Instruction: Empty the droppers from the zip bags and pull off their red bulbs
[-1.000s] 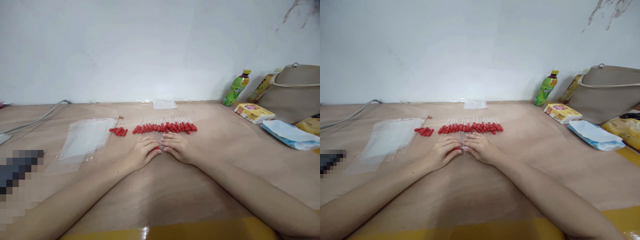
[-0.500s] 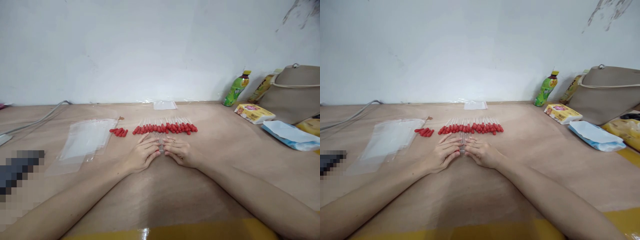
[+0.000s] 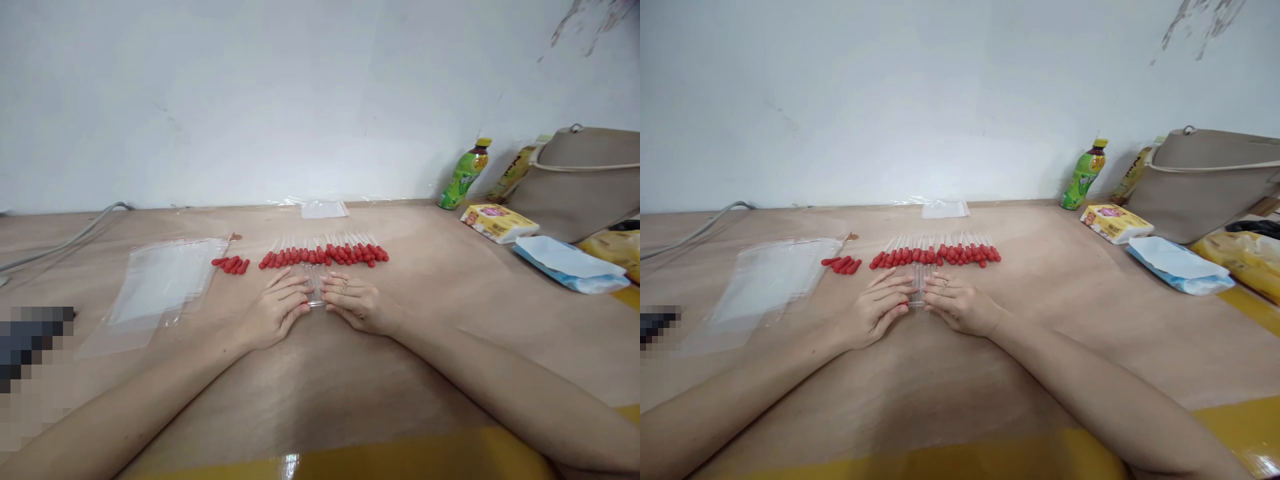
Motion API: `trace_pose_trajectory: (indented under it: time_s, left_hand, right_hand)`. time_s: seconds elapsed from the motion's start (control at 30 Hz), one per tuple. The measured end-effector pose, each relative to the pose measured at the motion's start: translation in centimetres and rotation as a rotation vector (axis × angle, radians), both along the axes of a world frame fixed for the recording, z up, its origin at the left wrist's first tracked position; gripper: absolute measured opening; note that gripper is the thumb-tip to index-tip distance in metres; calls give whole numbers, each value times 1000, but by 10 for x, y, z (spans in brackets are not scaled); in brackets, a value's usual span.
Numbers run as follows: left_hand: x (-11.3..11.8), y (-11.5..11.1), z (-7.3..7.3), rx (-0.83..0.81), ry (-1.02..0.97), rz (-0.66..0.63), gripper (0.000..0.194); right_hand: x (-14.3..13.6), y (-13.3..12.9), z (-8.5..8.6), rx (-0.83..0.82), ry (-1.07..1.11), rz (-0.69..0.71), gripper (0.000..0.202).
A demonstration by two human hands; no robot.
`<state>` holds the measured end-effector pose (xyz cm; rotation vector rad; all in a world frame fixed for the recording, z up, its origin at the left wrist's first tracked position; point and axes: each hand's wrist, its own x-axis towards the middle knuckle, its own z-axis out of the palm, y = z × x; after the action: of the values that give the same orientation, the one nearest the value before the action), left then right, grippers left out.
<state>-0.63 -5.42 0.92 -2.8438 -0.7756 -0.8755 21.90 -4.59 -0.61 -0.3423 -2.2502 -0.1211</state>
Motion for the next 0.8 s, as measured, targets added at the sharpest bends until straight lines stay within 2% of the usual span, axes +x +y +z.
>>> trace_pose_trajectory:
  time_s: [0.2, 0.27, 0.4, 0.5, 0.63, 0.8]
  left_hand:
    - [-1, -6, 4, 12, -55, -12, 14]
    - [-6, -6, 11, 8, -92, 40, 15]
    - [-24, 9, 26, 6, -168, 332, 19]
    - [-46, 30, 33, -51, -186, 560, 26]
    - [-76, 49, 38, -149, -189, 814, 32]
    - [-98, 57, 44, -204, -140, 932, 32]
  right_hand:
    - [5, 2, 4, -36, 34, 36, 22]
    - [10, 5, 8, -86, 97, -29, 20]
    - [16, 10, 12, -178, 243, -347, 17]
    - [16, 13, 7, -219, 180, -498, 23]
    - [16, 16, 0, -246, 90, -538, 26]
    - [16, 16, -1, -311, 17, -532, 16]
